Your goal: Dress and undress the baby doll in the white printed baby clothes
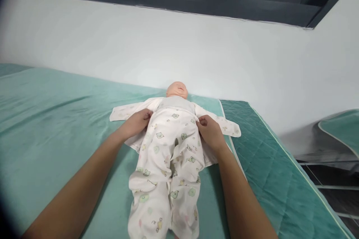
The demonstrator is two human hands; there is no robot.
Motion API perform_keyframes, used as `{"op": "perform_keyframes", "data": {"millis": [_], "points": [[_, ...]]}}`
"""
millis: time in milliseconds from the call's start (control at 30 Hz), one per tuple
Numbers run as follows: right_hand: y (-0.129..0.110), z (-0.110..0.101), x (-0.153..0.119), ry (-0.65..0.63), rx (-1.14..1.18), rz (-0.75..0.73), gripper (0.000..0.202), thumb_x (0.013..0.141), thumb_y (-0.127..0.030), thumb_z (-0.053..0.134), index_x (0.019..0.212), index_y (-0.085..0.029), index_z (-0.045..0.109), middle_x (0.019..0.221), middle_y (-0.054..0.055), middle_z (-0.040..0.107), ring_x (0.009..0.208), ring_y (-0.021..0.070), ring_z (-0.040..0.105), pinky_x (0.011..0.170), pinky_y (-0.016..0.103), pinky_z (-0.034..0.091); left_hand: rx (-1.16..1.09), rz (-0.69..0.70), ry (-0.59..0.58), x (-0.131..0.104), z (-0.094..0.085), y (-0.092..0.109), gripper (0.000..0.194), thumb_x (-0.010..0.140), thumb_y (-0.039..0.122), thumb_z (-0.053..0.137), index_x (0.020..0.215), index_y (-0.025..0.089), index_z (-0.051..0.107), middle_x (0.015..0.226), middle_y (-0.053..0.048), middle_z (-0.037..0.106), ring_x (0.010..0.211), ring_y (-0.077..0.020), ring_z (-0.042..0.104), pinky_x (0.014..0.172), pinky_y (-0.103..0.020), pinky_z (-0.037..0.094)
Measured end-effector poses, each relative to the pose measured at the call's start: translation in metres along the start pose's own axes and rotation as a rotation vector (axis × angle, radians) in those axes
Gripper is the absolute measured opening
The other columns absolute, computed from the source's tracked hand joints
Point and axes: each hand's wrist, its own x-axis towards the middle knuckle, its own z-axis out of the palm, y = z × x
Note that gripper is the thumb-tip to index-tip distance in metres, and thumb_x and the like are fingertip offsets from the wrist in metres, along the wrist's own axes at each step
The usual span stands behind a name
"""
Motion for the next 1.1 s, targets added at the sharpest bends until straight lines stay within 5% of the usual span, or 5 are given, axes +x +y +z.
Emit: {"op": "perform_keyframes", "data": {"millis": [133,300,533,767,1100], "points": [[0.000,-0.003,-0.003,-0.128,0.041,0.022,0.012,0.075,-0.033,0.070,0.084,-0.025,0.071,0.079,0.001,0.073,0.071,0.0201,0.060,0.061,0.030,0.041,0.130,0.113,-0.074,-0.004,-0.006,0.005,0.011,0.070,0.020,0.051,0.077,0.022,0.060,0.090,-0.005,0.071,0.080,-0.0239,0.062,0.067,-0.032,0.043],[-0.007,-0.004,-0.009,-0.199,0.189,0.072,0.019,0.076,-0.038,0.072,0.090,-0.025,0.070,0.077,0.000,0.072,0.064,0.0168,0.057,0.055,0.027,0.038,-0.162,0.020,-0.257,-0.009,-0.012,0.008,0.026,0.067,0.025,0.059,0.092,0.022,0.064,0.094,-0.004,0.072,0.086,-0.0252,0.065,0.069,-0.032,0.050],[-0.016,0.001,-0.013,-0.267,0.536,0.082,0.023,0.072,-0.036,0.079,0.089,-0.025,0.068,0.084,0.000,0.073,0.071,0.0172,0.064,0.062,0.029,0.047,-0.364,-0.066,-0.148,-0.011,-0.002,0.014,0.040,0.064,0.025,0.069,0.103,0.018,0.066,0.092,-0.008,0.072,0.088,-0.0267,0.066,0.074,-0.037,0.054],[-0.023,0.012,-0.015,-0.220,0.710,0.207,0.032,0.061,-0.034,0.085,0.087,-0.026,0.067,0.082,0.001,0.074,0.074,0.0226,0.067,0.060,0.034,0.051,-0.746,-0.051,-0.223,-0.010,0.012,0.012,0.051,0.068,0.022,0.072,0.118,0.021,0.061,0.101,-0.008,0.073,0.091,-0.0237,0.068,0.080,-0.038,0.056],[-0.008,0.009,-0.011,-0.366,0.648,0.144,0.026,0.070,-0.029,0.079,0.091,-0.025,0.065,0.091,0.000,0.073,0.076,0.0170,0.065,0.066,0.029,0.049,-0.383,-0.082,-0.128,-0.009,0.003,0.008,0.038,0.061,0.026,0.074,0.097,0.017,0.069,0.085,-0.007,0.073,0.084,-0.0269,0.066,0.072,-0.037,0.055]]}}
